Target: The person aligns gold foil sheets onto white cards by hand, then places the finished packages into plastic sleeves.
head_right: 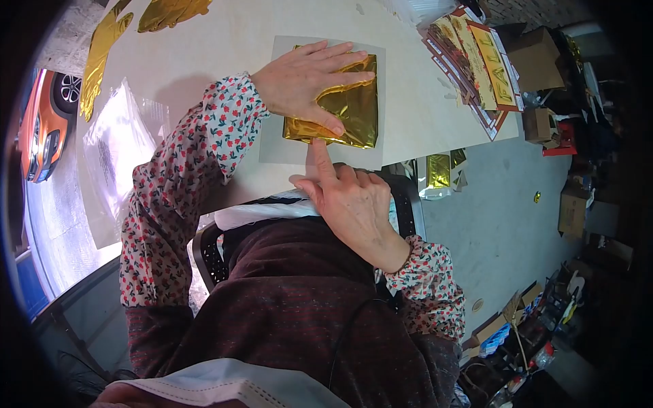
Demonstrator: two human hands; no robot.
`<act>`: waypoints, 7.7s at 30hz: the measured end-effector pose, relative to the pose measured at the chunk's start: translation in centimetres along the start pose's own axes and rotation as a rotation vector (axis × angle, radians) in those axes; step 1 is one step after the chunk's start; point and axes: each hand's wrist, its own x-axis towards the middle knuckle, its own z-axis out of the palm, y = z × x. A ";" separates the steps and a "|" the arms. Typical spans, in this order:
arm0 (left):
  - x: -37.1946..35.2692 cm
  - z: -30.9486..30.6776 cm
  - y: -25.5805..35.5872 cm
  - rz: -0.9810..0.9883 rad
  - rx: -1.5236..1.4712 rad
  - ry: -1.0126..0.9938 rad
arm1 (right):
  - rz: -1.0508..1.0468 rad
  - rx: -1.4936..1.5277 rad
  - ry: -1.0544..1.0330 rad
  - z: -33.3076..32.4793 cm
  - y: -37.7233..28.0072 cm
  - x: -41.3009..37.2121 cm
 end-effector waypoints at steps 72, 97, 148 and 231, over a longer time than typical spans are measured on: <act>0.3 0.5 -0.5 0.015 0.039 -0.031 | -0.248 0.038 0.353 0.9 2.3 4.2; 0.3 -0.2 0.2 -0.021 0.008 -0.045 | -0.174 0.164 0.298 1.9 0.8 0.7; 0.5 0.6 -0.5 0.027 0.037 -0.017 | -0.093 0.019 0.162 0.6 -0.4 3.3; 0.5 0.1 -0.5 0.029 0.030 -0.083 | -0.266 0.016 0.278 0.6 0.7 4.7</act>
